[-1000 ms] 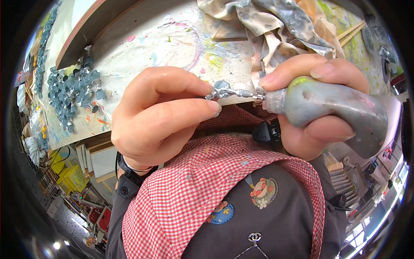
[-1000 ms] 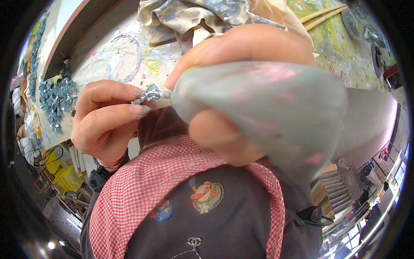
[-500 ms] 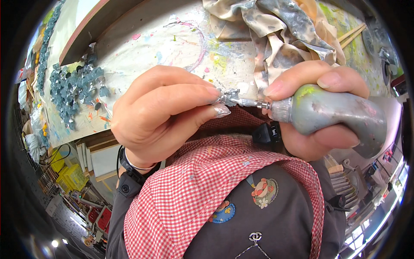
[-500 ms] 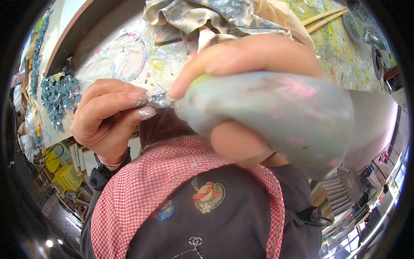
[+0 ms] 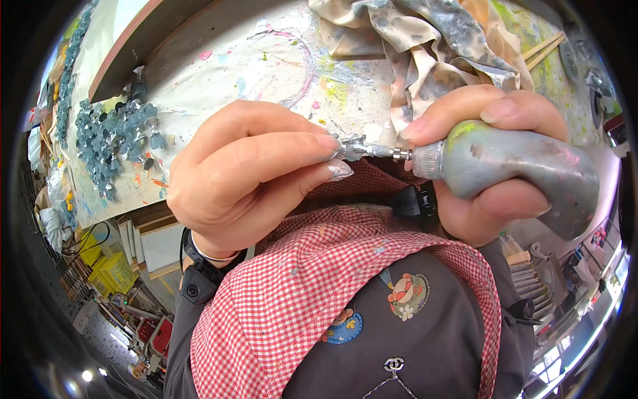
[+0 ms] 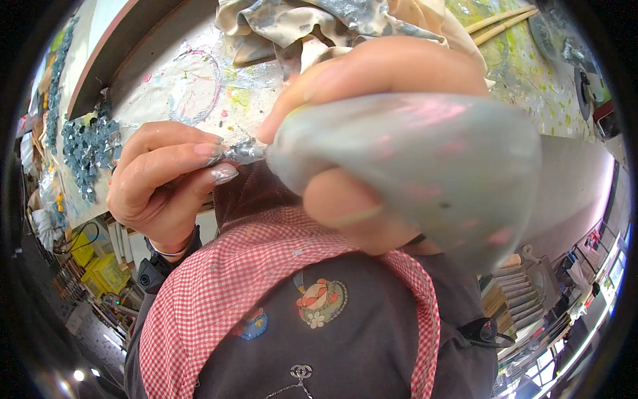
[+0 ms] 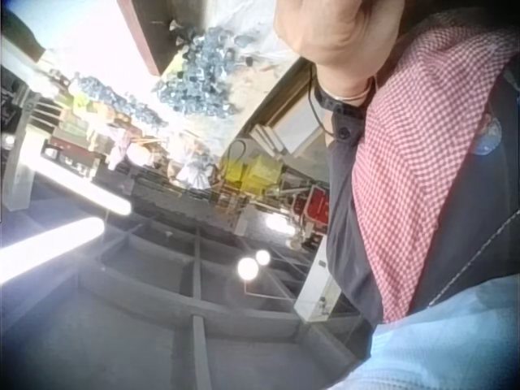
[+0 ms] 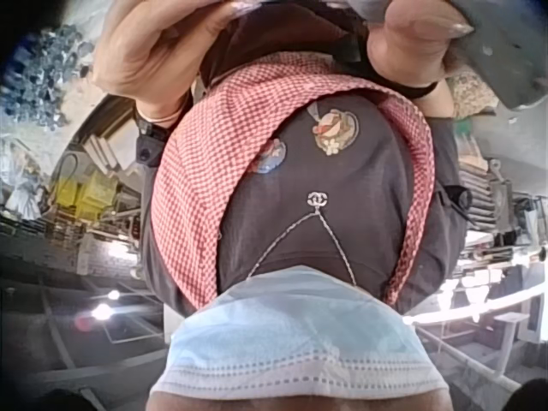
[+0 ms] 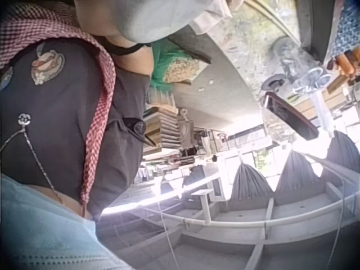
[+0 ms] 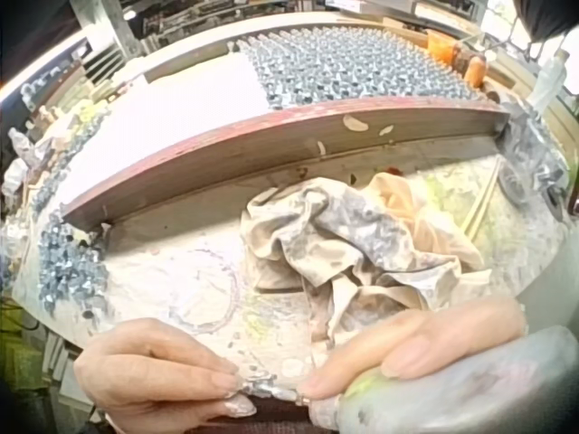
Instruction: Applying adhesive to small components and placing them onto a grid board as part of an assembly process.
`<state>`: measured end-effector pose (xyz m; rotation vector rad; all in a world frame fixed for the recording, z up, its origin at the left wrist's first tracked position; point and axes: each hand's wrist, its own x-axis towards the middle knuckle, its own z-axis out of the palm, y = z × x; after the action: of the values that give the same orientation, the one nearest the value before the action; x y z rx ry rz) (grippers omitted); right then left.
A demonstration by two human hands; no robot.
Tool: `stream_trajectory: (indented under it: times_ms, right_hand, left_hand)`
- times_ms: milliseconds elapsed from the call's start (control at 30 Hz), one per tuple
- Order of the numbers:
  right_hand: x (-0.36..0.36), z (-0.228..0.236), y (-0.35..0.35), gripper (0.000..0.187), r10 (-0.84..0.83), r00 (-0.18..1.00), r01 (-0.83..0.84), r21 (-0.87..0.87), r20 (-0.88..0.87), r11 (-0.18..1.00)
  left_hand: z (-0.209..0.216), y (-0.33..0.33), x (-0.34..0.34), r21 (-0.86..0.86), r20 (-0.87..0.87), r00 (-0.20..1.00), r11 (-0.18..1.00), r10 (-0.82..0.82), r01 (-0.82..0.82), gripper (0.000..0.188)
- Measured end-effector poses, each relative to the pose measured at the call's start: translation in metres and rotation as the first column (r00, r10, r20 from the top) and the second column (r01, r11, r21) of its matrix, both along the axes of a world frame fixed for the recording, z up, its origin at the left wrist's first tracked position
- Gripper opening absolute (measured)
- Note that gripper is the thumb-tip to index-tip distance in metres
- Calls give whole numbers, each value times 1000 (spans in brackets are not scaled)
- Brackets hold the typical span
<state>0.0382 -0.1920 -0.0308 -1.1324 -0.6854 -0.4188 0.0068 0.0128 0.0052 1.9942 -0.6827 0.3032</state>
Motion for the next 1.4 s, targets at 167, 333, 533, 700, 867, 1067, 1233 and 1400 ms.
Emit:
stream_trajectory:
  times_ms: [167,333,533,700,867,1067,1233,1400]
  right_hand:
    - [0,1,-1,57,22,1000,-22,-8,-17,1000]
    - [4,0,2,58,43,999,-44,-15,-34,999]
    - [-1,3,11,58,65,996,-66,-25,-56,998]
    - [0,3,10,59,44,997,-43,22,-58,999]
    - [1,3,11,59,35,998,-32,66,-49,997]
    - [1,3,33,59,-228,974,217,278,7,936]
    - [-3,7,15,58,47,994,-35,125,-96,992]
    - [-3,6,12,58,68,991,-55,119,-114,991]
  left_hand:
    - [1,0,-1,-10,-8,1000,1000,0,-1,31]
    - [1,0,0,-24,-16,999,999,-36,36,31]
    - [-1,1,-2,-27,5,999,999,-32,32,30]
    - [-1,0,0,-24,12,999,999,-33,33,30]
    - [1,-2,-1,-24,-2,1000,1000,-13,13,30]
    - [1,-3,-1,-27,-13,1000,1000,-1,1,29]
    - [4,-2,0,-12,-40,999,1000,5,-6,29]
    - [3,-2,-1,-14,-50,999,1000,15,-15,28]
